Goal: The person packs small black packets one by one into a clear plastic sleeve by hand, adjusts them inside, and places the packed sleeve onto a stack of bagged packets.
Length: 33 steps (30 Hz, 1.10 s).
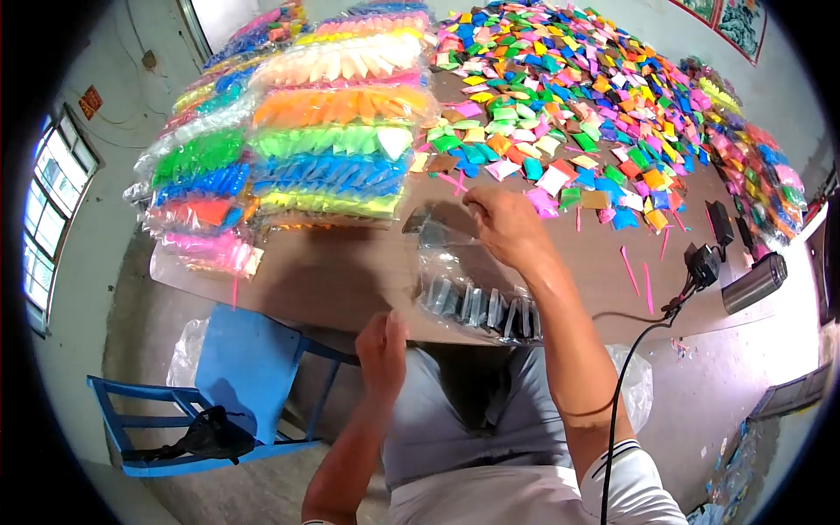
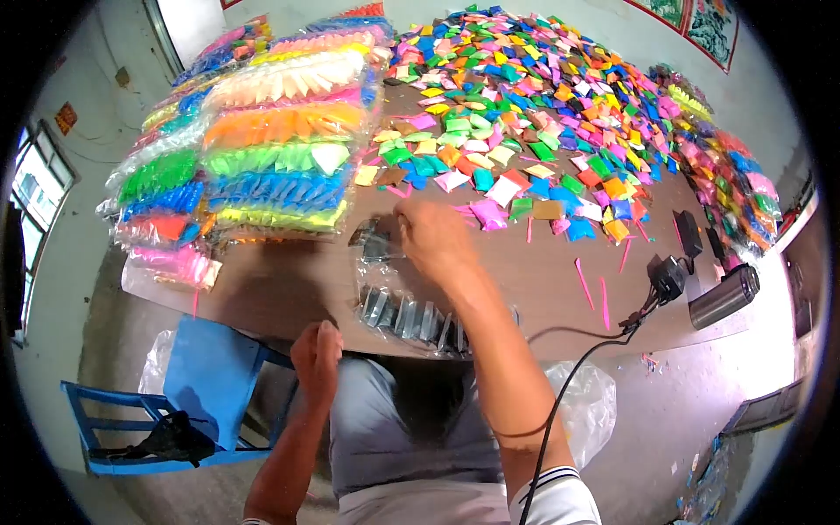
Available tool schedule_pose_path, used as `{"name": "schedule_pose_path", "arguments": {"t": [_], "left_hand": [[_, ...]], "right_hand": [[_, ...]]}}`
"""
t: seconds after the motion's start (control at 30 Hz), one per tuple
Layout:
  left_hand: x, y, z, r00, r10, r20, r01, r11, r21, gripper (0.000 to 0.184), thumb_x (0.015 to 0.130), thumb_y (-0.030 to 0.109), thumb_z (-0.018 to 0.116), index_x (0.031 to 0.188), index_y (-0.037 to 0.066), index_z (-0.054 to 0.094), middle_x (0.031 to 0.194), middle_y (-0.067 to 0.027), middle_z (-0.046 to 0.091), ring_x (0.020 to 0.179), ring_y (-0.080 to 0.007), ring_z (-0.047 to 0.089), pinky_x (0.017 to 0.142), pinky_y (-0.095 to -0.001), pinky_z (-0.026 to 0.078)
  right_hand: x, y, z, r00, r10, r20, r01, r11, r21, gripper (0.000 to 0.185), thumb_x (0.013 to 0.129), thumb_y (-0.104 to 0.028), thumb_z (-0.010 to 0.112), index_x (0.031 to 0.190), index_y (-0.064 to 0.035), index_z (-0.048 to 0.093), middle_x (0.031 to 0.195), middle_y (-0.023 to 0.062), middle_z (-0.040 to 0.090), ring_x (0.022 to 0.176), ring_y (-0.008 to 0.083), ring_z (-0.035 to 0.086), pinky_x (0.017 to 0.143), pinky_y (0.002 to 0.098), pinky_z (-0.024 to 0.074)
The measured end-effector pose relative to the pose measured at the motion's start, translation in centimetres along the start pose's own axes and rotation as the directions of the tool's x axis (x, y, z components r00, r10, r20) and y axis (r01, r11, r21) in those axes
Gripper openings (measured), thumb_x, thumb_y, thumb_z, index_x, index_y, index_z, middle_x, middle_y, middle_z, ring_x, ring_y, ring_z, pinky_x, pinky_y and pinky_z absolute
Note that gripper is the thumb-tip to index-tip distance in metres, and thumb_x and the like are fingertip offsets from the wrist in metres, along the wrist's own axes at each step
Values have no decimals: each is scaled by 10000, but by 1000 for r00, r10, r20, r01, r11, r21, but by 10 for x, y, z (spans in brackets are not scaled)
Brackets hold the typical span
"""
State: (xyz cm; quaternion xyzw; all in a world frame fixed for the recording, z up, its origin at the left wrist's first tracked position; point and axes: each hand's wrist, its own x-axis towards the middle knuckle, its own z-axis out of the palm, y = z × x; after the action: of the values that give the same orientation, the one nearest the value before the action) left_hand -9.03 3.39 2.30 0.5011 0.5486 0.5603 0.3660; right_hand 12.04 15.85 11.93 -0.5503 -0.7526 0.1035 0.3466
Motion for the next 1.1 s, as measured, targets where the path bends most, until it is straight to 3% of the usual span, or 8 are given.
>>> {"name": "schedule_pose_path", "arguments": {"t": [0.17,0.27,0.47,0.53,0.67,0.73,0.97,1.1], "left_hand": [[55,-37,9,998,15,-59,-20,997,-73,383,966,360,569,743,50,599,631,8,542,550,-66,471,496,-232,364],[74,-40,14,985,-166,-47,157,975,-158,380,964,330,558,711,48,573,657,4,547,602,-65,488,539,-229,379],[82,-36,9,965,-261,36,260,965,13,422,942,406,591,711,53,595,642,0,544,608,-84,534,537,-252,428],[80,-37,9,990,-120,79,105,979,174,429,930,423,600,730,44,610,638,-49,575,602,-163,574,566,-312,461],[64,-22,27,997,-18,72,-18,883,469,410,909,399,616,729,31,605,692,-117,605,671,-291,595,663,-392,483],[55,-25,37,922,376,88,-364,769,525,382,886,368,626,719,26,601,759,-156,621,766,-377,572,742,-452,464],[56,-32,36,954,268,135,-300,815,495,393,951,309,523,715,1,582,777,-187,608,797,-406,561,748,-491,441],[60,-33,32,982,116,151,-168,899,404,441,990,361,448,798,-9,591,792,-208,610,790,-408,583,721,-478,445]], "right_hand": [[34,33,46,991,4,130,4,998,-56,230,822,-51,575,1023,-17,682,922,230,675,867,398,653,768,456,511],[43,34,60,982,71,173,-53,993,-105,256,800,-46,586,1035,-16,684,942,233,677,898,391,656,789,465,510],[49,25,70,898,102,427,24,959,-281,340,752,-209,754,1059,-77,691,1012,181,686,961,354,654,824,442,533],[49,33,84,873,18,488,126,957,-261,409,720,-213,785,1090,-78,675,1022,178,685,973,347,654,838,436,533],[45,33,94,888,-48,458,152,969,-192,457,698,-194,802,1116,-74,661,1041,166,686,991,341,653,843,433,532],[43,25,90,868,-5,496,164,947,-278,451,706,-148,779,1130,-66,649,1051,166,685,1004,345,649,843,433,533],[38,32,66,882,30,470,157,922,-355,312,746,-117,708,1046,-41,661,1032,194,681,972,363,658,825,453,537],[22,20,-10,973,64,220,-10,972,-236,241,812,-181,624,998,-30,643,894,170,688,857,340,658,770,422,526]]}}
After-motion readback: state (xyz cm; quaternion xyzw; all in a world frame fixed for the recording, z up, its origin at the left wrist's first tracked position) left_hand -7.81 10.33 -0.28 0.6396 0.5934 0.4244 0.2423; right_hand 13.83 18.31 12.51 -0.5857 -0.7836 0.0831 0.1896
